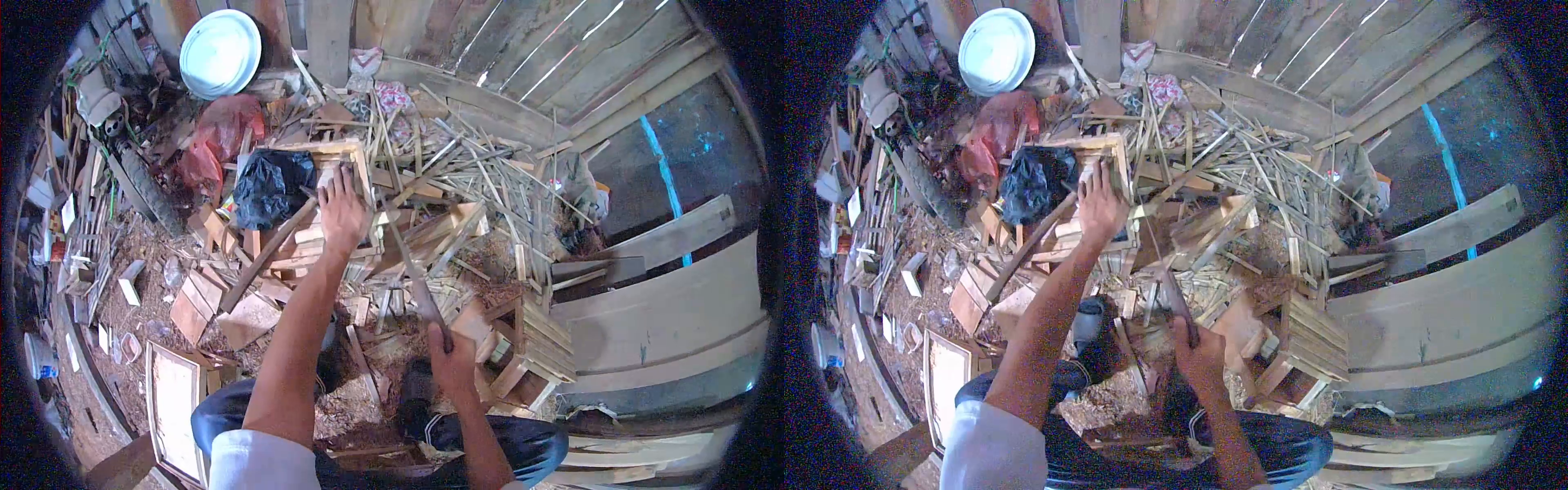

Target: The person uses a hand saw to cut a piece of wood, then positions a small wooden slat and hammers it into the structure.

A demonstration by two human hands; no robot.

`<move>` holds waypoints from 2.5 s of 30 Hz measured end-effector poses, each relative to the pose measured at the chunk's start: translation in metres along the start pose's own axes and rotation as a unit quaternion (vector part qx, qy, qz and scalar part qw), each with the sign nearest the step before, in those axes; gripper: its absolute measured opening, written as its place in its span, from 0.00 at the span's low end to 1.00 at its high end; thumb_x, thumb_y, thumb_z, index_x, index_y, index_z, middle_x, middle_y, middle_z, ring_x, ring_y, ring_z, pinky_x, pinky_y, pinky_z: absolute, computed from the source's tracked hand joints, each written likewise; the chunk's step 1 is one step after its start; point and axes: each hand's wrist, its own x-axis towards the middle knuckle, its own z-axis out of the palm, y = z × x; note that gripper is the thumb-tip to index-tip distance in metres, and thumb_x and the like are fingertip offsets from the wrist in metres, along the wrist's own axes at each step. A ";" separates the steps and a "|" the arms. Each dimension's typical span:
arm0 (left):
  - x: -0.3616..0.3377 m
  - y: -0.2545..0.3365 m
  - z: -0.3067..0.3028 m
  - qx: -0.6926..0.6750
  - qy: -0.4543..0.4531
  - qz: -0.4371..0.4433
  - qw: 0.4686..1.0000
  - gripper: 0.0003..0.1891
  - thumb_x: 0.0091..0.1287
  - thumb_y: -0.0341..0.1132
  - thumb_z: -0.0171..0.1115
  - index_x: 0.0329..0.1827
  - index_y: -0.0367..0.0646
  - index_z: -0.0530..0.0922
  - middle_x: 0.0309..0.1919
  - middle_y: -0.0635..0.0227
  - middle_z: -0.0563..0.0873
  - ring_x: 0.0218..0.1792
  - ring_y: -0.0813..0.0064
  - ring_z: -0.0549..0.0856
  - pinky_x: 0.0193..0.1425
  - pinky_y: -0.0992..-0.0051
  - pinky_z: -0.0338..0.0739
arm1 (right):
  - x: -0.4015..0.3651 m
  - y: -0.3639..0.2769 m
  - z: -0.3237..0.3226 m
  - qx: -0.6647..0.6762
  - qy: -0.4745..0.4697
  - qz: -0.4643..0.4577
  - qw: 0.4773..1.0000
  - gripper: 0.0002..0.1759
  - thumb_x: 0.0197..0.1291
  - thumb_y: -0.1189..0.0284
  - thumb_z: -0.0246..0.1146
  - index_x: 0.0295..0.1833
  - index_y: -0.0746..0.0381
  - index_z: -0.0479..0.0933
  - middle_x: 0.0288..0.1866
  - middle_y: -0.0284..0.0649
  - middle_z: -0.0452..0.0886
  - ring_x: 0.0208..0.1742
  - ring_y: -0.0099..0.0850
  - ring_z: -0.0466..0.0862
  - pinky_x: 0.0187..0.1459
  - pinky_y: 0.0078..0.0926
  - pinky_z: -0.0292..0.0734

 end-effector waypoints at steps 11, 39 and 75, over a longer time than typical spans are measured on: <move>-0.005 0.000 -0.004 0.006 0.003 -0.010 1.000 0.37 0.64 0.39 0.50 0.75 0.33 0.54 0.76 0.54 0.57 0.69 0.57 0.67 0.75 0.56 0.56 | -0.034 0.026 0.033 -0.002 0.054 -0.143 0.988 0.19 0.67 0.60 0.60 0.33 0.66 0.75 0.19 0.39 0.71 0.21 0.26 0.70 0.25 0.32 0.67; -0.005 0.000 -0.010 -0.028 -0.030 -0.021 0.999 0.35 0.65 0.39 0.48 0.75 0.33 0.55 0.76 0.52 0.56 0.71 0.54 0.65 0.76 0.55 0.53 | -0.045 -0.072 0.008 -0.047 0.035 -0.031 0.998 0.19 0.68 0.63 0.59 0.30 0.68 0.77 0.15 0.39 0.70 0.18 0.24 0.71 0.23 0.31 0.67; 0.018 0.003 -0.011 -0.080 -0.041 -0.081 0.993 0.35 0.72 0.47 0.44 0.74 0.30 0.54 0.75 0.47 0.57 0.76 0.55 0.57 0.78 0.57 0.46 | 0.025 -0.157 -0.041 -0.041 -0.153 0.163 0.974 0.18 0.68 0.62 0.60 0.35 0.67 0.78 0.15 0.46 0.74 0.16 0.38 0.78 0.23 0.36 0.70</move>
